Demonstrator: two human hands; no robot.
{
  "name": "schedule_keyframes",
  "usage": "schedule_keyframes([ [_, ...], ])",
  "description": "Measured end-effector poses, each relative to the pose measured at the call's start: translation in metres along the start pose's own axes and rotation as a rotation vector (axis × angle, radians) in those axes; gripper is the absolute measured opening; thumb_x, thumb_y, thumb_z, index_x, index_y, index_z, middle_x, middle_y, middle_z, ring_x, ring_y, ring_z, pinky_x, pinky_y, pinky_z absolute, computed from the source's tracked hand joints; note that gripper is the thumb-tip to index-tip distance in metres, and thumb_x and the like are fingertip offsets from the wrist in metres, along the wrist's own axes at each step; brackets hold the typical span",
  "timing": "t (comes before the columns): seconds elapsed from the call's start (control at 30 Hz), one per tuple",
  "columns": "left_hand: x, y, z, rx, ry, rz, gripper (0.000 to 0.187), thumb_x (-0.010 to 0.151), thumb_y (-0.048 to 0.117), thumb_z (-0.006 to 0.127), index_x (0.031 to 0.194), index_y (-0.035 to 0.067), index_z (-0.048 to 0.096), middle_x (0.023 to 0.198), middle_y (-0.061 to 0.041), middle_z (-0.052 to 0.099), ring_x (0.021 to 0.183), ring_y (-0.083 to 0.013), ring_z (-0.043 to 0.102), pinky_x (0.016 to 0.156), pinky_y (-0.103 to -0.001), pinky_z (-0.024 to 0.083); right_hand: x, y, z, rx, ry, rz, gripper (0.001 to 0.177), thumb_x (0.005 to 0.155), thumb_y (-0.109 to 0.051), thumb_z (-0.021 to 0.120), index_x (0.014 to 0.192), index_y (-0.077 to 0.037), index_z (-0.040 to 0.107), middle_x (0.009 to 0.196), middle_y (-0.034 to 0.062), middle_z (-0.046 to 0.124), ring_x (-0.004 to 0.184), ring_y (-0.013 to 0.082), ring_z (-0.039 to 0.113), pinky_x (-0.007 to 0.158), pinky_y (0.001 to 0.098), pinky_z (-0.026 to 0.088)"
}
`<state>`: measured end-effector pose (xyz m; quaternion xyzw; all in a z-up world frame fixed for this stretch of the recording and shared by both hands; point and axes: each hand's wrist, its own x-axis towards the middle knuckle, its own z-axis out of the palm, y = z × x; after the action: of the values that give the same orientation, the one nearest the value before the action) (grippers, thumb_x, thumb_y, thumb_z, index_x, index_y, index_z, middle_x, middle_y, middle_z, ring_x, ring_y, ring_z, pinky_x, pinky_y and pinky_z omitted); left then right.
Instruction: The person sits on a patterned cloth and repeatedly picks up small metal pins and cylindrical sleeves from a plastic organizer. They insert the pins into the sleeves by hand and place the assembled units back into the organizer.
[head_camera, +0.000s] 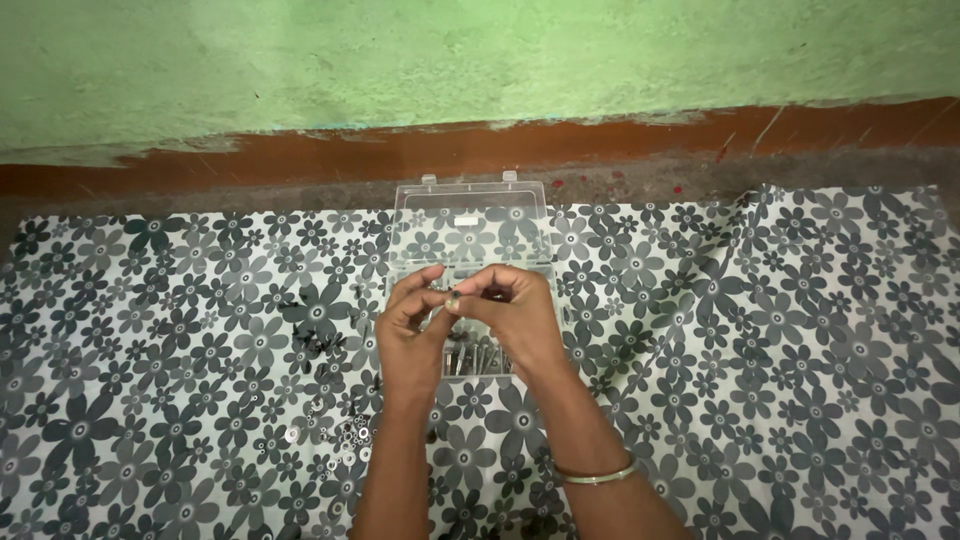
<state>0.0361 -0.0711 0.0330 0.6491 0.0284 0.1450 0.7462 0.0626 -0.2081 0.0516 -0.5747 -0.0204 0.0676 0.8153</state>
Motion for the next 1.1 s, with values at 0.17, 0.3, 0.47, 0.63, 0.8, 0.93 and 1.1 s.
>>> schedule_keyframes([
  [0.17,0.000,0.010,0.001,0.319,0.028,0.079,0.011,0.079,-0.004,0.075,0.088,0.003,0.078,0.123,-0.010,0.069,0.118,-0.0222,0.065,0.103,-0.037,0.050,-0.001,-0.002,0.004,-0.273,0.048,-0.124,0.017,0.081,0.005,0.078,0.096,-0.001,0.075,0.085,0.0005,0.071,0.074,0.0054,0.063,0.070,0.0209,0.055],
  [0.3,0.003,0.011,0.000,0.485,0.052,0.122,0.009,0.078,0.000,0.079,0.085,0.004,0.077,0.118,-0.010,0.071,0.116,-0.0251,0.065,0.101,-0.039,0.049,0.000,0.001,0.000,-0.324,0.013,-0.123,0.010,0.086,0.003,0.075,0.096,0.001,0.076,0.085,0.0020,0.075,0.075,0.0049,0.067,0.069,0.0205,0.055],
  [0.47,0.009,0.008,-0.005,0.641,0.007,0.157,0.010,0.075,0.003,0.080,0.084,0.005,0.078,0.116,-0.011,0.071,0.113,-0.0290,0.064,0.097,-0.039,0.049,0.003,0.008,-0.006,-0.481,0.013,-0.131,0.012,0.086,0.001,0.075,0.097,0.002,0.078,0.085,0.0064,0.078,0.074,0.0073,0.070,0.068,0.0225,0.057],
  [0.63,0.016,0.008,-0.004,0.843,-0.033,0.156,0.009,0.072,0.005,0.081,0.080,0.007,0.078,0.116,-0.010,0.071,0.114,-0.0323,0.061,0.096,-0.040,0.049,0.001,0.015,-0.008,-0.693,0.008,-0.250,0.017,0.084,0.003,0.070,0.099,0.000,0.077,0.090,0.0109,0.080,0.077,0.0148,0.077,0.071,0.0259,0.060],
  [0.8,0.019,-0.003,-0.005,0.918,-0.048,0.129,0.007,0.072,0.007,0.080,0.079,0.007,0.078,0.116,-0.009,0.071,0.113,-0.0328,0.061,0.097,-0.040,0.049,0.001,0.030,0.000,-0.837,0.084,-0.306,0.021,0.082,0.003,0.068,0.100,-0.003,0.077,0.091,0.0157,0.078,0.075,0.0236,0.077,0.068,0.0292,0.059],
  [0.93,0.022,-0.022,-0.006,0.852,-0.080,0.082,0.013,0.077,0.004,0.075,0.087,0.011,0.081,0.115,-0.010,0.071,0.114,-0.0329,0.061,0.101,-0.041,0.047,0.005,0.040,-0.009,-0.948,0.115,-0.590,0.014,0.078,0.002,0.070,0.091,-0.002,0.074,0.084,0.0158,0.074,0.075,0.0274,0.072,0.069,0.0339,0.056],
  [1.1,0.012,-0.033,-0.007,0.867,-0.089,0.075,0.025,0.074,0.001,0.071,0.096,0.010,0.080,0.120,-0.014,0.068,0.120,-0.0358,0.056,0.107,-0.044,0.043,0.011,0.055,-0.014,-0.848,0.137,-0.214,0.013,0.078,-0.003,0.070,0.091,-0.002,0.072,0.074,0.0121,0.074,0.063,0.0208,0.074,0.062,0.0304,0.057],
])
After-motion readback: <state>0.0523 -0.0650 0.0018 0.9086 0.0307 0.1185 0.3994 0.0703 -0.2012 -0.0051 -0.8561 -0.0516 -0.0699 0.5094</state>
